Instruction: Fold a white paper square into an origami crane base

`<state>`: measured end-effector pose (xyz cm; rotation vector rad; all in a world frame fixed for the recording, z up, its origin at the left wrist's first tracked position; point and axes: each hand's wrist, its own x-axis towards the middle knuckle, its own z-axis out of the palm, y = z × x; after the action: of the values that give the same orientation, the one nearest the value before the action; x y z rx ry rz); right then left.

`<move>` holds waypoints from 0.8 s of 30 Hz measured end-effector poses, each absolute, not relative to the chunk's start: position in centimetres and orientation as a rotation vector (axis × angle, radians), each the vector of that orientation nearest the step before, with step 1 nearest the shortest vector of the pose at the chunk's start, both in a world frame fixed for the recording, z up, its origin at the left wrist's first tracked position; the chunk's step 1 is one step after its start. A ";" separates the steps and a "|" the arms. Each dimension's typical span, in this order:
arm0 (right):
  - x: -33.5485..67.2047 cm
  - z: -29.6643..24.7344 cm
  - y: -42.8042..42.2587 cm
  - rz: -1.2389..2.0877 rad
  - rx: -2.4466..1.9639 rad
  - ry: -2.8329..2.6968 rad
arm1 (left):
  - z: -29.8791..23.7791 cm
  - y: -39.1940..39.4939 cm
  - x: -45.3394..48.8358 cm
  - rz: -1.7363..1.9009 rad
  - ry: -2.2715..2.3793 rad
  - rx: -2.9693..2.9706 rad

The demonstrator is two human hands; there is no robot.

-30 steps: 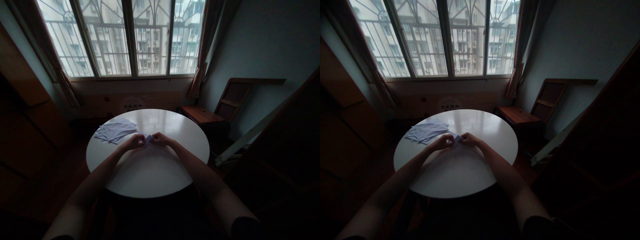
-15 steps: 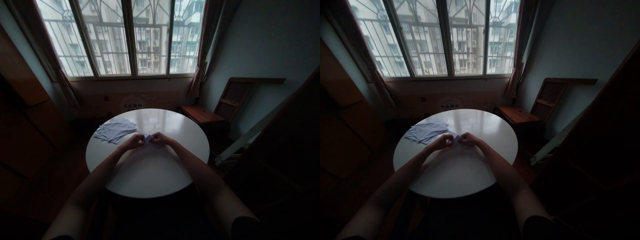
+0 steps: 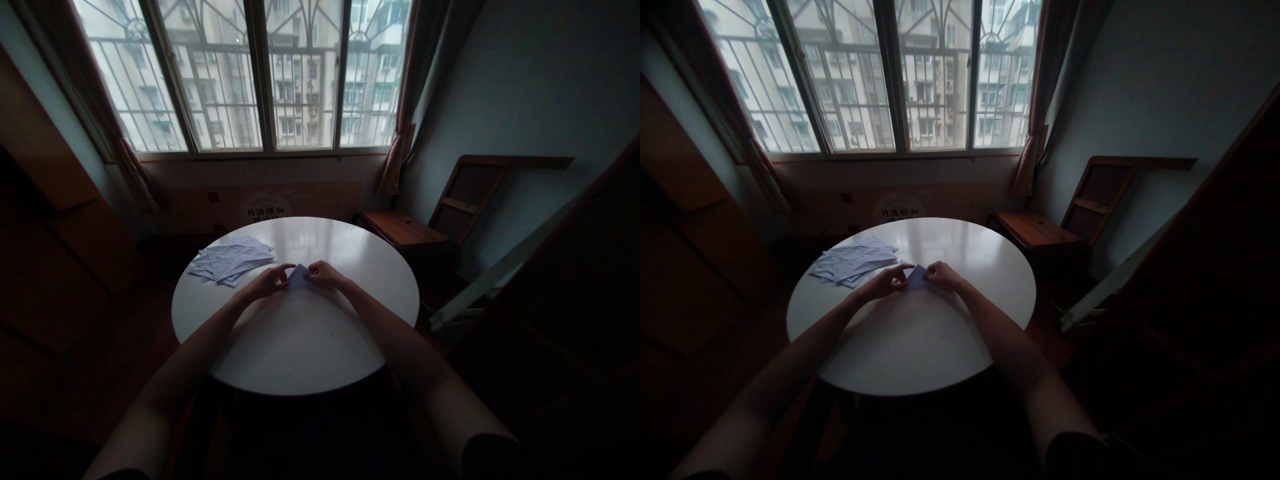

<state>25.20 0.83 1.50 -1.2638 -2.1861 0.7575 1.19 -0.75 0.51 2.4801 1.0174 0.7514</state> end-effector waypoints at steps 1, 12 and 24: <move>25.2 1.5 0.8 0.722 -1.289 -2.185 | 0.5 -0.7 1.1 0.742 1.019 2.493; 25.3 2.4 0.2 0.508 -1.561 -2.229 | -0.1 -0.4 0.9 0.746 1.001 2.547; 25.4 2.0 0.0 0.353 -1.563 -2.268 | 0.5 -0.9 1.2 0.678 0.969 2.612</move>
<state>25.41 -0.02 2.01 -1.5631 -2.2676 0.3533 1.24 -0.92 0.49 2.6123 0.9695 0.6783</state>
